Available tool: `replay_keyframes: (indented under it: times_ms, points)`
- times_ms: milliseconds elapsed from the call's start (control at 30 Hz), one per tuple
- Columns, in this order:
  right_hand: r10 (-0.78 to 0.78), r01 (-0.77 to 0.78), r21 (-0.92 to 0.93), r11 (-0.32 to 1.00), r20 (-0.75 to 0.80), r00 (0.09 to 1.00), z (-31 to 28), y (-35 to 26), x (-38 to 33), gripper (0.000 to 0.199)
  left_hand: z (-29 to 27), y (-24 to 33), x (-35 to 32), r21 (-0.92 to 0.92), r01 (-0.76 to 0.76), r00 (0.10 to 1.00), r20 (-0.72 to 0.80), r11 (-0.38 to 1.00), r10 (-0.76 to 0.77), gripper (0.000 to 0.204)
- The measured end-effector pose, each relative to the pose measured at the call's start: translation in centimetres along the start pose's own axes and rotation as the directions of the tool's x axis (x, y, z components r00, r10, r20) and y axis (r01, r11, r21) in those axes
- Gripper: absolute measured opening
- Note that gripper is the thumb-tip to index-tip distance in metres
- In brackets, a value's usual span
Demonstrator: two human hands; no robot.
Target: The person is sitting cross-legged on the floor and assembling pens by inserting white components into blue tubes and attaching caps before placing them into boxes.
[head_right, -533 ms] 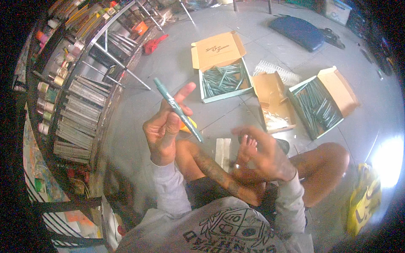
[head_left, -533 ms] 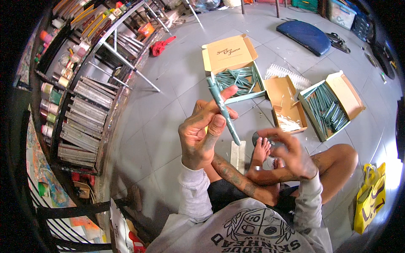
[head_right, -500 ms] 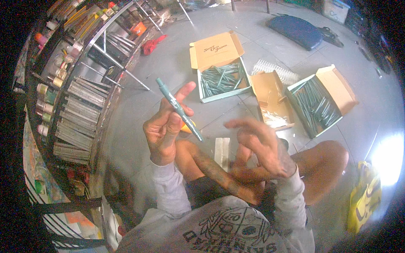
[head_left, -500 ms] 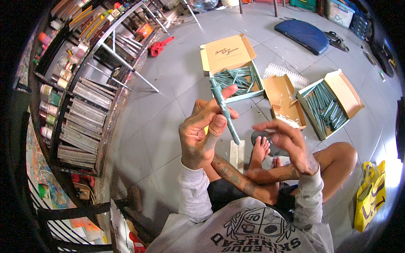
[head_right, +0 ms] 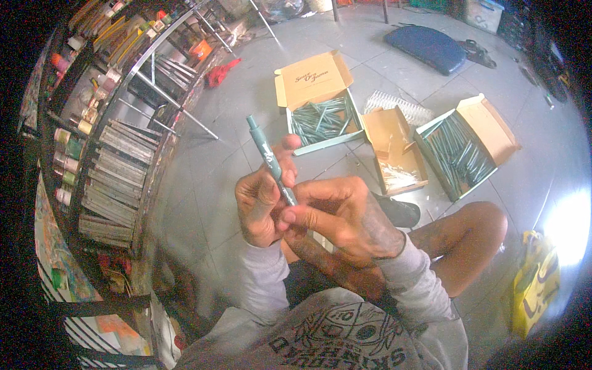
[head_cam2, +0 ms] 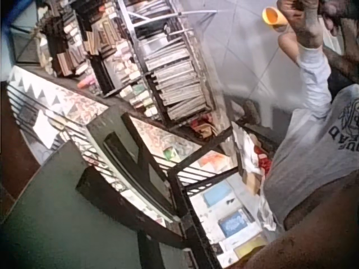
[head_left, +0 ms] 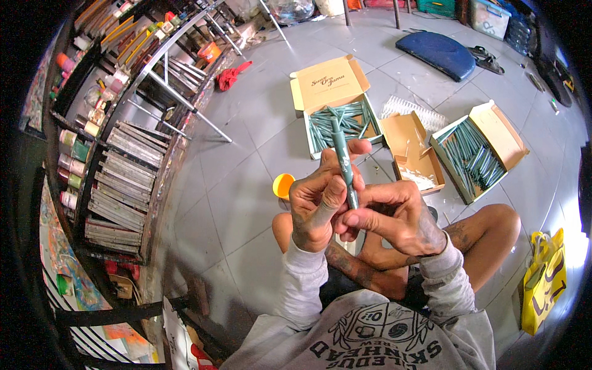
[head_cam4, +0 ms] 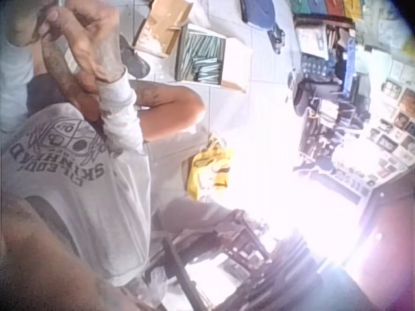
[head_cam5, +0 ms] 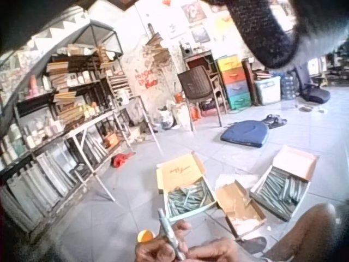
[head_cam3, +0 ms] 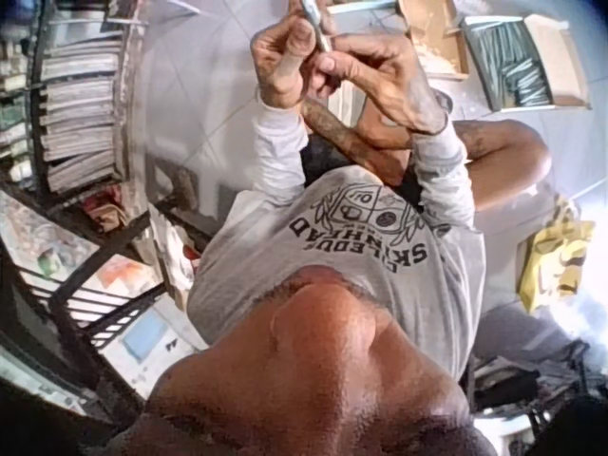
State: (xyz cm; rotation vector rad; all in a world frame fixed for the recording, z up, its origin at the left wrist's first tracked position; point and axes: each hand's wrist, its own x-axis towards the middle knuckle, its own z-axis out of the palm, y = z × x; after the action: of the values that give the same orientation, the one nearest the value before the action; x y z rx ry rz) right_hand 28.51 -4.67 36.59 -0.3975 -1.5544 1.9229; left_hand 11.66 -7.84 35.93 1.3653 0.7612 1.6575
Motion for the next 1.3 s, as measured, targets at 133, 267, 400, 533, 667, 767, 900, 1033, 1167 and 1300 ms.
replay_keyframes:
  times_ms: [133,267,400,533,667,767,900,1033,1167,1300]
  points:
    - [-0.031,0.033,0.035,0.999,-0.047,0.998,-0.1,0.1,-0.5,0.017,1.0,-0.8,0.0,-0.140,0.020,1.000,-0.013,0.990,-0.022,0.039]
    - [0.024,-0.023,0.008,1.000,-0.059,0.998,-0.8,-0.4,-0.7,0.020,1.1,-1.3,-0.2,-0.153,0.032,0.998,-0.052,0.988,-0.040,0.035]
    - [0.064,-0.070,-0.039,0.997,-0.139,0.988,-1.2,-1.3,-1.3,0.022,1.6,-0.6,-0.2,0.118,0.011,1.000,0.001,0.993,-0.012,0.033]
    - [-0.031,0.001,-0.143,0.990,-0.211,0.977,-0.9,-0.8,-1.4,0.022,2.0,0.1,-0.7,0.480,-0.035,0.999,0.027,0.876,0.025,0.022]
    - [-0.151,0.076,-0.308,0.948,-0.228,0.962,-0.9,0.1,-1.5,0.019,3.4,0.4,-0.3,0.461,0.015,0.988,-0.144,0.888,0.058,0.022]
    - [-0.239,0.135,-0.390,0.911,-0.231,0.943,-0.7,0.5,-1.7,0.018,4.6,1.3,0.5,0.454,0.044,0.964,-0.253,0.890,0.081,0.031]
    - [-0.265,0.164,-0.330,0.930,-0.292,0.919,-0.4,-0.1,-1.8,0.018,5.1,1.4,2.1,0.642,-0.084,0.963,-0.146,0.762,0.228,0.039]
    - [-0.305,0.187,-0.355,0.916,-0.315,0.899,-0.3,-0.4,-2.2,0.018,5.5,1.3,2.7,0.583,-0.115,0.951,-0.171,0.805,0.259,0.026]
    - [-0.296,0.177,-0.381,0.908,-0.282,0.912,-1.6,-0.7,-2.7,0.018,7.3,0.9,0.9,0.440,-0.008,0.979,-0.178,0.898,0.096,0.028]
    - [-0.275,0.195,-0.310,0.931,-0.239,0.931,-1.4,0.1,-3.1,0.022,5.5,0.9,1.7,0.586,-0.039,0.993,-0.068,0.809,0.097,0.030]
